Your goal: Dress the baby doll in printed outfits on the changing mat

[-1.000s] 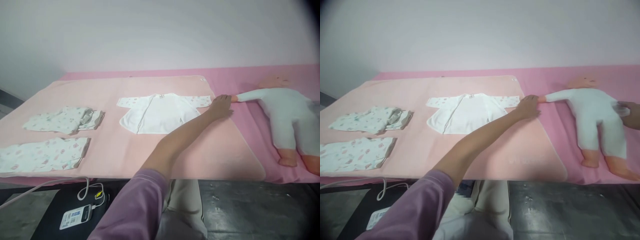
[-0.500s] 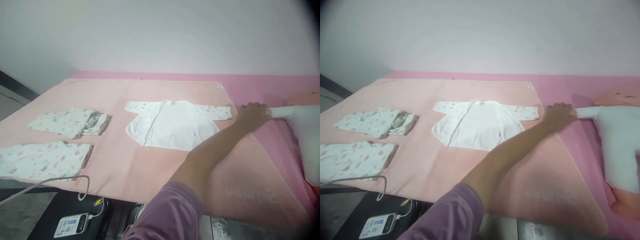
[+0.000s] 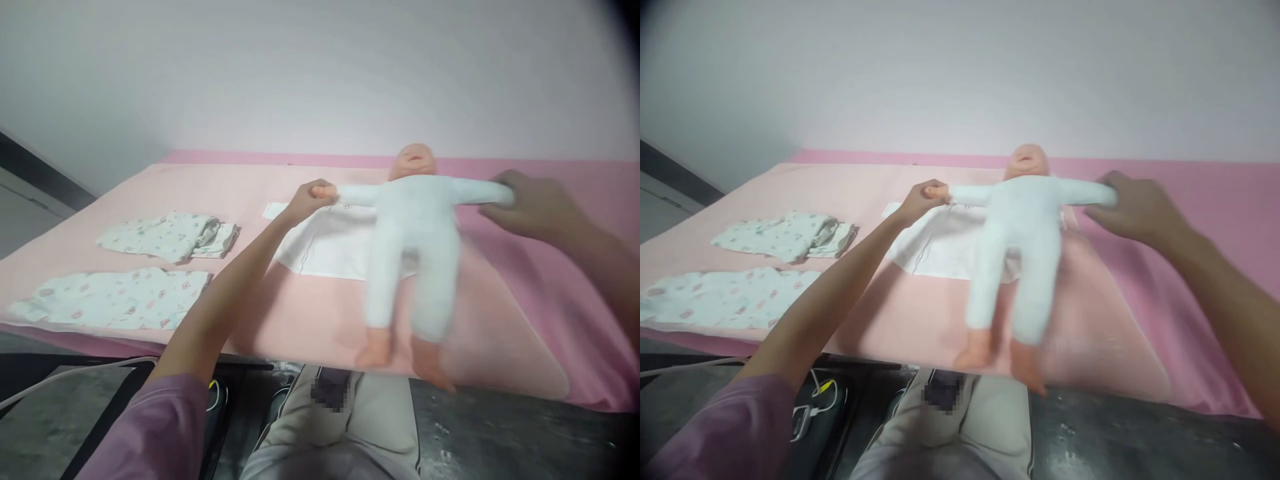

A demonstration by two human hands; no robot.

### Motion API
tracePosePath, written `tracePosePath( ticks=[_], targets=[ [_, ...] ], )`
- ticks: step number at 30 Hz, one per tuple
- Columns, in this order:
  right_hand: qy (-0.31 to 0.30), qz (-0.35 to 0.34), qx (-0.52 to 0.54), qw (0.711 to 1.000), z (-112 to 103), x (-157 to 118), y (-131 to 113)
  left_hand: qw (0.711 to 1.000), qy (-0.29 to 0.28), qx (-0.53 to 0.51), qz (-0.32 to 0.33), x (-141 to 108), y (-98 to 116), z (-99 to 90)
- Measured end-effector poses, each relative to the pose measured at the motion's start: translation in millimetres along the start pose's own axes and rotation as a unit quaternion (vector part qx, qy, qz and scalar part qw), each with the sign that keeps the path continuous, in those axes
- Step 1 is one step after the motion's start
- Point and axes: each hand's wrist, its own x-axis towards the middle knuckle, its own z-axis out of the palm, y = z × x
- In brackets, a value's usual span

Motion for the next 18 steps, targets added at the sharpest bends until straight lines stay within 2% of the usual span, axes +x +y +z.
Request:
tracePosePath(
  ticks=[2, 5, 7, 9, 12, 14, 16, 18],
  targets=[
    [-0.062, -0.017, 0.013, 0.998, 23.4, 6.0, -29.8, 0.997, 0.037, -0.008, -0.072, -13.5, -12.7, -26.0],
    [-0.111, -0.034, 0.039, 0.992, 61.2, 13.4, -66.4, 0.984, 0.087, -0.028, -0.153, -28.1, -30.4, -44.1],
    [-0.125, -0.040, 0.039, 0.991, 80.7, 16.0, -74.3, 0.979, 0.094, -0.057, -0.169, -34.9, -41.2, -48.4],
    [-0.134, -0.044, 0.038, 0.989, 93.1, 16.1, -71.0, 0.981, 0.079, -0.076, -0.158, -39.8, -51.4, -50.5],
    [-0.121, -0.049, 0.006, 0.991, 99.0, 12.1, -64.6, 0.989, 0.051, -0.054, -0.127, -43.7, -64.3, -52.7],
    [-0.086, -0.067, -0.008, 0.994, 96.9, 8.8, -70.9, 0.992, 0.044, -0.020, -0.119, -44.4, -70.4, -52.2],
    [-0.035, -0.098, 0.022, 0.994, 93.8, 8.4, -89.7, 0.992, 0.048, 0.008, -0.115, -44.1, -73.8, -48.9],
    [-0.001, -0.144, 0.088, 0.986, 94.6, 13.7, -119.1, 0.991, 0.061, 0.034, -0.111, -43.7, -74.7, -43.3]
  ],
)
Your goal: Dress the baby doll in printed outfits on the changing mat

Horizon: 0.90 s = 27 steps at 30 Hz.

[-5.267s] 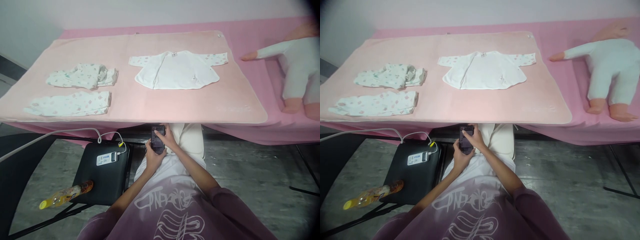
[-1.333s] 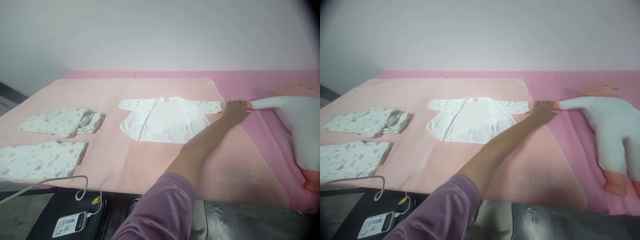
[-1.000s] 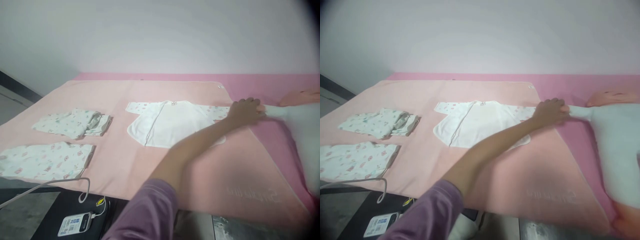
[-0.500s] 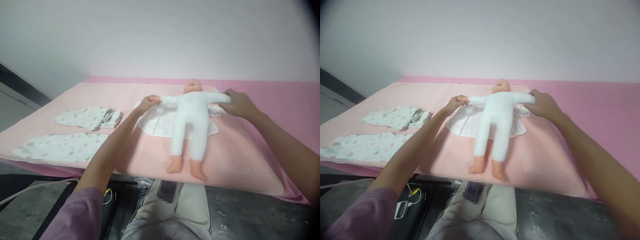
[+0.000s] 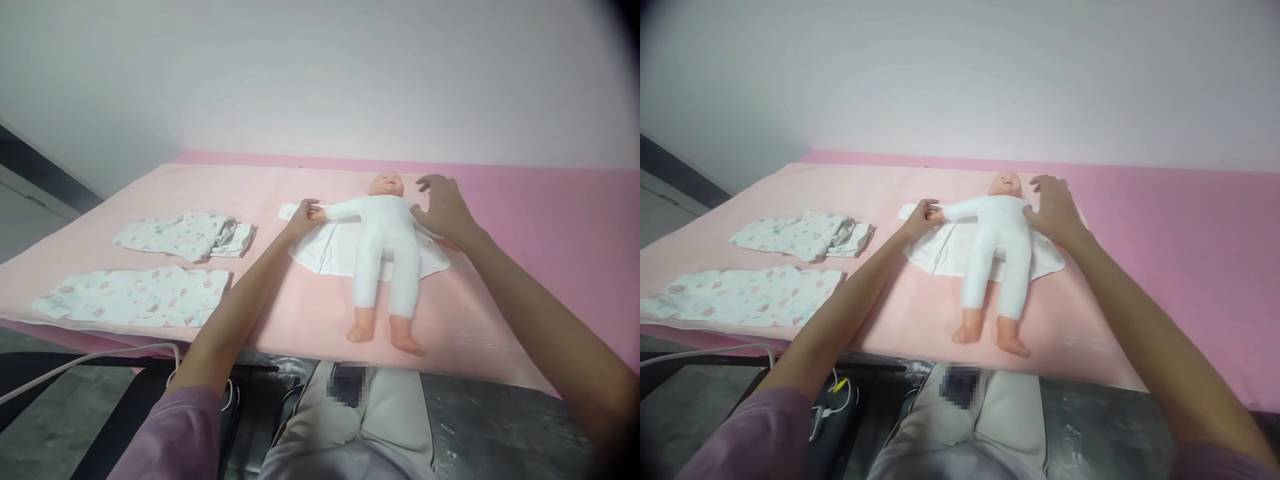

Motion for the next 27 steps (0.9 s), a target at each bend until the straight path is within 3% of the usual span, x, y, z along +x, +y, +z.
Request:
tracePosePath(
  ticks=[2, 5, 8, 10, 14, 17, 21, 27],
  targets=[
    [-0.021, -0.063, 0.067, 0.996, 14.1, 21.0, -28.1, 0.999, 0.030, 0.029, 0.006, -1.5, 1.0, 6.2],
    [-0.151, -0.135, 0.105, 0.974, 47.5, 57.6, -63.7, 0.994, 0.065, 0.079, 0.028, -5.2, 2.2, 13.1],
    [-0.262, -0.145, 0.053, 0.953, 78.5, 85.1, -85.6, 0.984, 0.078, 0.149, 0.061, -8.5, 1.3, 16.0],
    [-0.304, -0.133, 0.011, 0.943, 90.2, 93.4, -91.9, 0.975, 0.081, 0.190, 0.079, -9.9, 0.2, 16.7],
    [-0.273, -0.136, 0.005, 0.952, 92.3, 89.6, -83.3, 0.972, 0.090, 0.198, 0.091, -11.4, -1.6, 17.0],
    [-0.209, -0.111, 0.106, 0.966, 84.1, 79.1, -64.7, 0.973, 0.090, 0.190, 0.097, -12.9, -1.4, 16.4],
    [-0.139, -0.057, 0.230, 0.961, 74.8, 68.4, -48.3, 0.965, 0.081, 0.229, 0.095, -17.8, 6.4, 19.2],
    [-0.184, -0.021, 0.249, 0.951, 74.5, 67.5, -52.6, 0.951, 0.041, 0.298, 0.068, -26.3, 23.5, 33.2]
  ],
)
